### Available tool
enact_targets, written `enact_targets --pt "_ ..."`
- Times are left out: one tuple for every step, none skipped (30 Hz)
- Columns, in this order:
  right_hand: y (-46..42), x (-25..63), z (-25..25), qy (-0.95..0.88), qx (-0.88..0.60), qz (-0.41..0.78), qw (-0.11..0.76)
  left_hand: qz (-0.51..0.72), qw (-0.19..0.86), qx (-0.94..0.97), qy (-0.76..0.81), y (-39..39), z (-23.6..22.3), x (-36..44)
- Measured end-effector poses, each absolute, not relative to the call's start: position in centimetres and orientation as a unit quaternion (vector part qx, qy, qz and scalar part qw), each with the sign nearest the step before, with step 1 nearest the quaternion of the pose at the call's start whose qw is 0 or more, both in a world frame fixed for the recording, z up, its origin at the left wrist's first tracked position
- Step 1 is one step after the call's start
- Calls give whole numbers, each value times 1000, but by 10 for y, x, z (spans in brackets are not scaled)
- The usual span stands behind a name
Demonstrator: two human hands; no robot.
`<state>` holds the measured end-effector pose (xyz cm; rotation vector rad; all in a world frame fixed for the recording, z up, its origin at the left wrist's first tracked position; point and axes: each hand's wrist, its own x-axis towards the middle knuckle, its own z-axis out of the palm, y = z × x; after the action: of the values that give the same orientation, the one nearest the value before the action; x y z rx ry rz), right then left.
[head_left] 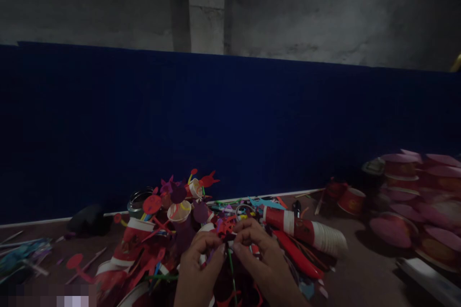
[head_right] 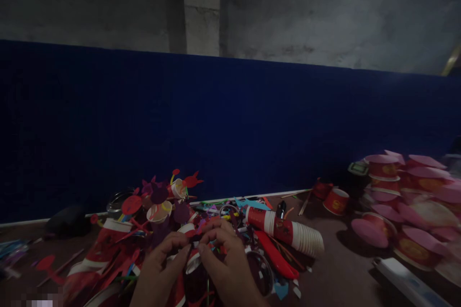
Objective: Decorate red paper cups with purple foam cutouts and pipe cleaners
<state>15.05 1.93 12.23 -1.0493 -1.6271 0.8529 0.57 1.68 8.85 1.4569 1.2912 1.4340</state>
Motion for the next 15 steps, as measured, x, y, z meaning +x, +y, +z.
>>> enact_targets --pt "19 151 121 -672 -434 343 492 554 356 563 500 16 89 6" --pt "20 151 120 -675 -435 336 492 551 359 564 500 16 90 7" --pt "20 151 119 -678 -435 327 494 550 360 564 500 15 91 7" --pt "20 152 119 -683 -434 318 494 551 360 564 499 15 92 8" --pt "21 152 118 -689 -433 307 494 556 358 562 498 15 92 8" --pt "21 152 117 -694 -434 293 494 559 356 561 496 14 93 9" --pt "22 152 117 -698 -436 278 495 560 356 561 495 14 93 9" --pt "22 151 116 -703 -438 264 495 558 355 564 494 14 93 9" --pt "22 151 115 -707 -440 250 494 555 355 568 494 14 93 9" --pt "23 151 115 -712 -441 236 493 551 354 572 494 14 93 9" --pt "23 151 114 -715 -443 219 494 548 353 574 495 14 92 8" --pt "23 151 113 -719 -443 201 496 547 353 575 495 14 91 8" --pt "23 151 112 -724 -443 183 496 546 353 575 496 14 90 8" --pt "22 151 111 -728 -444 164 497 546 353 576 496 14 90 7" --pt "22 152 110 -731 -445 148 496 545 353 577 496 14 89 7"
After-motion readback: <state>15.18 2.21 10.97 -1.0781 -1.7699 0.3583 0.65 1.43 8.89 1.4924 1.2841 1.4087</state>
